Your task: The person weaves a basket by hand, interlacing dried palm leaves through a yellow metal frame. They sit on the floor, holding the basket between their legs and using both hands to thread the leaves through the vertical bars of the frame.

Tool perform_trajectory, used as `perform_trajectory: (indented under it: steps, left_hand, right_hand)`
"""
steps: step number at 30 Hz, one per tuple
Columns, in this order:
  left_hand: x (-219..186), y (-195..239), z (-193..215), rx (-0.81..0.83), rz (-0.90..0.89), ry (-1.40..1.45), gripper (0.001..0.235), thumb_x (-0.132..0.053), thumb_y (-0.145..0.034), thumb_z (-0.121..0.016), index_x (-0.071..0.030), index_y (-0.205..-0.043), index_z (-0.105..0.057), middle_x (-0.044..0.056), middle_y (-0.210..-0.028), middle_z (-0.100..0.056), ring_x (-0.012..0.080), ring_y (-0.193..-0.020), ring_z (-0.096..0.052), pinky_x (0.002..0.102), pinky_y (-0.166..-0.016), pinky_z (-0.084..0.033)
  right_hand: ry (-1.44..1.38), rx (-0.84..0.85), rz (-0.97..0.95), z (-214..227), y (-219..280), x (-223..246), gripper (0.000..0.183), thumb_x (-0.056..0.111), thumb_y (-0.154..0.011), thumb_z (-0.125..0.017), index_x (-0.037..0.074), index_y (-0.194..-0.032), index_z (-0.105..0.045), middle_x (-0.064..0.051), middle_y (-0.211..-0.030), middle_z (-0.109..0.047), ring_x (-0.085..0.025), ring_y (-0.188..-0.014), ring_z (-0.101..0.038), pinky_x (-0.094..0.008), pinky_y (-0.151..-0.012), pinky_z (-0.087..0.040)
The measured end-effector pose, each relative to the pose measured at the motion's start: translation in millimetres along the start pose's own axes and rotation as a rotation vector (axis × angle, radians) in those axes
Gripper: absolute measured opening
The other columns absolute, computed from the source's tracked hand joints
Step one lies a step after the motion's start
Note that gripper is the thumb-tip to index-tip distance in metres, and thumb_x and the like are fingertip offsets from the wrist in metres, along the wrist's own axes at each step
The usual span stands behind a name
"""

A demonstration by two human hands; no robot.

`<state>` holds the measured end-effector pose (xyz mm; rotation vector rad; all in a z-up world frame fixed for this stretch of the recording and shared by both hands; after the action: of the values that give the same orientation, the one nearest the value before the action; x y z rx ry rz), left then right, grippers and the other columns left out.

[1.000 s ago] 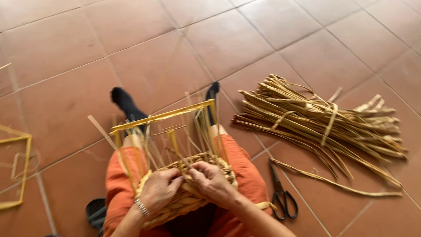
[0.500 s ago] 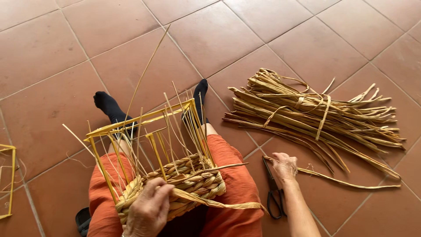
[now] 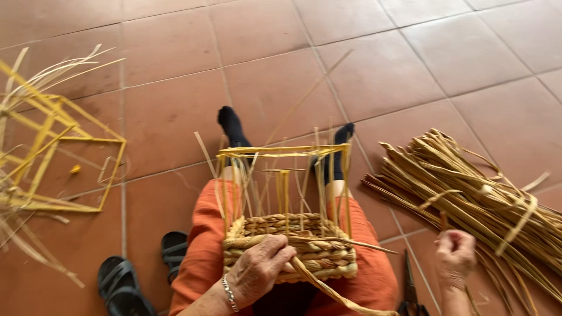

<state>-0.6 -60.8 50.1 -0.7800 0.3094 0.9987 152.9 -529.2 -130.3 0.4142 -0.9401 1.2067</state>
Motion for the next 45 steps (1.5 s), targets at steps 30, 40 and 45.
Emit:
perform_trajectory:
  steps: [30, 40, 45]
  left_hand:
    - [27.6, -30.9, -32.6, 0.027, 0.197, -0.245, 0.058, 0.008, -0.078, -0.068, 0.009, -0.134, -0.051, 0.02, -0.099, -0.065, 0.0255, -0.081, -0.066, 0.031, -0.069, -0.059]
    - [49.0, -31.5, -25.7, 0.099, 0.55, 0.381, 0.068, 0.004, -0.079, -0.065, 0.003, -0.144, -0.046, 0.009, -0.103, -0.071, 0.0174, -0.086, -0.072, 0.034, -0.081, -0.062]
    - [45.1, -23.3, -24.3, 0.176, 0.654, 0.456, 0.026, -0.015, -0.082, -0.078, -0.001, -0.104, -0.074, 0.011, -0.081, -0.066, 0.0188, -0.071, -0.064, 0.039, -0.069, -0.058]
  right_hand:
    - [0.196, 0.62, 0.757, -76.2, 142.4, 329.6, 0.026, 0.025, -0.078, -0.079, 0.011, -0.099, -0.074, -0.006, -0.087, -0.067, -0.028, -0.082, -0.066, -0.042, -0.069, -0.054]
    - [0.478, 0.412, 1.132, -81.3, 123.6, 355.5, 0.01, 0.007, -0.084, -0.068, 0.007, -0.094, -0.064, -0.009, -0.09, -0.065, -0.027, -0.084, -0.066, -0.04, -0.069, -0.056]
    - [0.352, 0.335, 1.468, -84.1, 146.8, 397.7, 0.018, 0.007, -0.085, -0.063, 0.003, -0.103, -0.065, -0.01, -0.098, -0.069, -0.027, -0.086, -0.066, -0.039, -0.069, -0.055]
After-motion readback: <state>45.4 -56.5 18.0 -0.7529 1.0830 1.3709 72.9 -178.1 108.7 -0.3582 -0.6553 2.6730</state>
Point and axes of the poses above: each hand's wrist, its own y-axis away from the middle knuckle, its own z-axis out of the back of the hand, x = y × z, the point moved 7 cm from there along -y, towards the middle knuckle
